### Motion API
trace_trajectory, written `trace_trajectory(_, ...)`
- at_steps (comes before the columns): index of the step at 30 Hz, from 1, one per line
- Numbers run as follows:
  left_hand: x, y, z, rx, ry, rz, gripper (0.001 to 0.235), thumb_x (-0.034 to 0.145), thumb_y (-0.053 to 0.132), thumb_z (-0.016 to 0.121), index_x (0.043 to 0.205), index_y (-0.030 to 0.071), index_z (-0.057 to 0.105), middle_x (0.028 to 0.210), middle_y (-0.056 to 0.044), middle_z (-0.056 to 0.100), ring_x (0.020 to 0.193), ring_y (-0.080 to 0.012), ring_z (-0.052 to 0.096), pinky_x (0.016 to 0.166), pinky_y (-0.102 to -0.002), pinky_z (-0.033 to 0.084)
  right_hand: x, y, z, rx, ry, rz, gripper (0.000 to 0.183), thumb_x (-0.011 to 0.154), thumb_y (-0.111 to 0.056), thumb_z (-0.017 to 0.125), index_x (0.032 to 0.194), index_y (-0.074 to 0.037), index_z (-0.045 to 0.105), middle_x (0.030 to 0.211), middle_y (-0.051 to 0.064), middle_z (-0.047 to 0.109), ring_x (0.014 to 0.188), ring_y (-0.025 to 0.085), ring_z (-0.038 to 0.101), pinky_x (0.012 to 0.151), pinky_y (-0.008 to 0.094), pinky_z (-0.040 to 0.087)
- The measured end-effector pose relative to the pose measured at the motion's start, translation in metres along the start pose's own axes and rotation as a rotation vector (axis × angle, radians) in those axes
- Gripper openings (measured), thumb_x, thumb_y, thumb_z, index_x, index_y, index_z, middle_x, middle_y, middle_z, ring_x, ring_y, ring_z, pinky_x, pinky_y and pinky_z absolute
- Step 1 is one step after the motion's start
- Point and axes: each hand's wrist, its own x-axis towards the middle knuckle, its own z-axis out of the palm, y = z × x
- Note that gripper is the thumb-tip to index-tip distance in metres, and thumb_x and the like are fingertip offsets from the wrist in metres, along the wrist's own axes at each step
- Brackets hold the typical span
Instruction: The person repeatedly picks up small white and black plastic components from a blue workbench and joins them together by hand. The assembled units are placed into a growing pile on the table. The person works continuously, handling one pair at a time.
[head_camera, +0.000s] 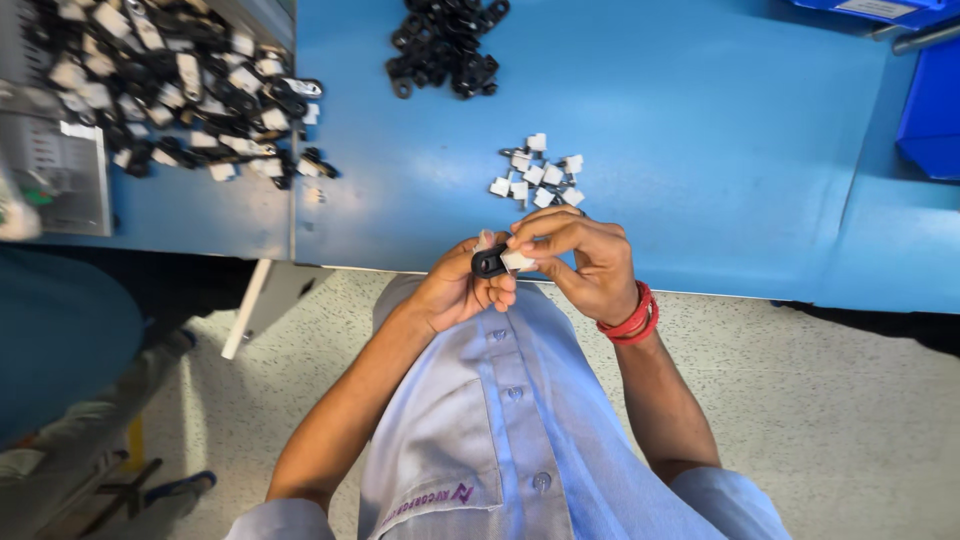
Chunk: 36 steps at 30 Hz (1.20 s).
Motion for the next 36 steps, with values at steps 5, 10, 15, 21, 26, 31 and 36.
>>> trace_trajectory(5,0.022,-0.017,0.025,0.212,0.050,0.091,0.025,0.105,0.023,0.064,0.113,0.000,0.058,0.098,-0.023,0.076,0.085,-0.0298,0.078,0.072,-0.039,0.065,-0.011,-0.011,-0.032,-0.153,-0.008,-0.101,0.013,0.094,0.010,0.071,0.097,-0.002,0.068,0.108,0.014,0.074,0.108,0.028,0.074,0.096,0.038,0.059)
trace_trajectory(10,0.026,-0.021,0.062,0.984,0.175,0.461,0.022,0.095,-0.001,0.078,0.110,0.001,0.063,0.109,-0.019,0.075,0.099,-0.0243,0.076,0.087,-0.036,0.063,-0.024,-0.014,-0.053,-0.266,-0.013,0.060,0.016,0.089,0.007,0.076,0.103,0.000,0.072,0.103,0.013,0.072,0.095,0.022,0.070,0.084,0.031,0.056)
trace_trajectory(15,0.022,-0.036,0.087,2.160,0.327,0.985,0.021,0.085,-0.005,0.080,0.103,-0.001,0.068,0.122,-0.018,0.072,0.107,-0.0290,0.073,0.091,-0.036,0.061,-0.033,-0.001,-0.043,-0.225,0.091,0.171,0.027,0.093,0.002,0.079,0.118,0.000,0.068,0.105,0.009,0.065,0.096,0.017,0.069,0.087,0.028,0.055)
trace_trajectory(21,0.026,-0.041,0.080,1.045,0.298,0.729,0.021,0.101,-0.001,0.072,0.118,0.001,0.060,0.128,-0.015,0.071,0.118,-0.0192,0.071,0.107,-0.036,0.059,-0.039,0.014,-0.038,0.285,0.094,0.276,0.036,0.093,-0.003,0.080,0.127,-0.001,0.068,0.107,0.004,0.059,0.102,0.013,0.060,0.093,0.028,0.051)
trace_trajectory(26,0.024,-0.028,0.063,0.636,0.342,0.369,0.027,0.100,0.008,0.064,0.126,0.002,0.060,0.116,-0.015,0.072,0.100,-0.0156,0.071,0.089,-0.032,0.059,-0.026,0.014,-0.031,-0.104,0.125,-0.002,0.036,0.083,-0.013,0.085,0.110,-0.003,0.064,0.123,0.014,0.059,0.114,0.019,0.057,0.103,0.032,0.047)
trace_trajectory(31,0.002,0.017,0.051,0.622,0.182,0.124,0.016,0.108,0.011,0.065,0.117,-0.002,0.062,0.106,-0.012,0.072,0.095,-0.0188,0.073,0.089,-0.035,0.061,-0.007,0.005,0.010,-0.210,0.097,-0.008,0.038,0.092,-0.017,0.082,0.106,-0.007,0.048,0.124,0.020,0.072,0.129,0.030,0.068,0.113,0.042,0.054)
trace_trajectory(36,-0.037,0.071,0.071,1.744,0.249,0.431,0.017,0.099,0.004,0.062,0.113,0.003,0.071,0.099,-0.009,0.077,0.087,-0.0161,0.076,0.078,-0.031,0.059,0.006,-0.008,0.064,-0.477,0.309,-0.035,0.041,0.089,-0.017,0.082,0.108,-0.005,0.048,0.107,0.018,0.077,0.115,0.026,0.075,0.121,0.049,0.046)
